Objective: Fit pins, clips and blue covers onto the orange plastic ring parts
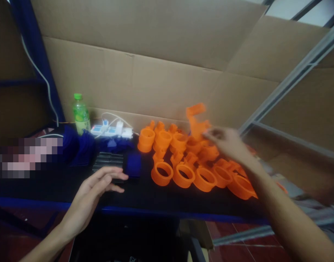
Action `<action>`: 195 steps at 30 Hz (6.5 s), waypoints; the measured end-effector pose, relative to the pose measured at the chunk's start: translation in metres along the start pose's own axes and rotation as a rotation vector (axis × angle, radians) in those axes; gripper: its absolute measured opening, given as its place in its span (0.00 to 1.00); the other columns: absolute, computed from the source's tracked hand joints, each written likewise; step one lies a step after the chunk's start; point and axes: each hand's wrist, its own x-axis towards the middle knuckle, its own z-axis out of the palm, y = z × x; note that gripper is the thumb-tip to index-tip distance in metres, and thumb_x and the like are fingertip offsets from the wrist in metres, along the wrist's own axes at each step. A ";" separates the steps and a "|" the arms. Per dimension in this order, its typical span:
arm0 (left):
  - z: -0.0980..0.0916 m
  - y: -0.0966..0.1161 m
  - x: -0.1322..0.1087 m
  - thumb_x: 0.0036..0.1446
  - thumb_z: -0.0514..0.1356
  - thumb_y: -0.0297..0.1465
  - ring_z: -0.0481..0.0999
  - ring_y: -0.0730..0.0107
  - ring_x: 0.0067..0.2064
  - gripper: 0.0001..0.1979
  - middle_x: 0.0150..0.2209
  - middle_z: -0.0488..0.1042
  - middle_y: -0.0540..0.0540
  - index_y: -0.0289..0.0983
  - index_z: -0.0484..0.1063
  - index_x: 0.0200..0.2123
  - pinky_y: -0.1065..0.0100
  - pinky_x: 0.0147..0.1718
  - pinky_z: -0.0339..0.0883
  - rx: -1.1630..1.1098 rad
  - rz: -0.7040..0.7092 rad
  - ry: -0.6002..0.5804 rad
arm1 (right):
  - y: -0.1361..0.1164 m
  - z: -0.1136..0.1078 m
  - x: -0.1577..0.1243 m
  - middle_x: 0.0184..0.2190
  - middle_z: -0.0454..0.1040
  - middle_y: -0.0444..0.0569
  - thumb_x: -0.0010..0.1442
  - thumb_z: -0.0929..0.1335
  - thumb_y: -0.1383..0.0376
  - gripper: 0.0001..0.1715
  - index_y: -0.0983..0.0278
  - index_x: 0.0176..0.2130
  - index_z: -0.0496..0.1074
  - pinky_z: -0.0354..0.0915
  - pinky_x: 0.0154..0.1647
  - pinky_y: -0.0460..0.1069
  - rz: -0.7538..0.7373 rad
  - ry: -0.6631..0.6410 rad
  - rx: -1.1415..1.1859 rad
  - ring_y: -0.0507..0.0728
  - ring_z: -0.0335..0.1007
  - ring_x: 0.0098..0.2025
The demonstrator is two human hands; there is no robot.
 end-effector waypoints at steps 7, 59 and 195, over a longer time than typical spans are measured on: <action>0.006 -0.003 0.003 0.57 0.66 0.39 0.66 0.42 0.64 0.29 0.65 0.66 0.36 0.43 0.68 0.61 0.48 0.58 0.64 -0.157 0.095 0.033 | -0.126 0.048 -0.102 0.28 0.73 0.43 0.67 0.67 0.55 0.16 0.65 0.38 0.74 0.62 0.27 0.43 -0.414 -0.671 0.590 0.48 0.66 0.27; -0.024 -0.012 0.019 0.60 0.56 0.46 0.78 0.60 0.28 0.22 0.27 0.76 0.42 0.32 0.77 0.31 0.61 0.32 0.75 -0.507 -0.047 0.061 | -0.151 0.168 -0.128 0.43 0.74 0.48 0.73 0.59 0.62 0.16 0.60 0.51 0.73 0.57 0.31 0.45 -0.839 -0.525 -0.029 0.51 0.71 0.39; -0.021 -0.001 0.013 0.57 0.63 0.42 0.74 0.70 0.22 0.15 0.23 0.75 0.46 0.34 0.74 0.33 0.71 0.23 0.69 -0.189 0.005 0.330 | -0.165 0.166 -0.082 0.45 0.73 0.51 0.68 0.66 0.62 0.09 0.64 0.44 0.72 0.54 0.30 0.49 -0.788 -0.331 -0.149 0.55 0.68 0.43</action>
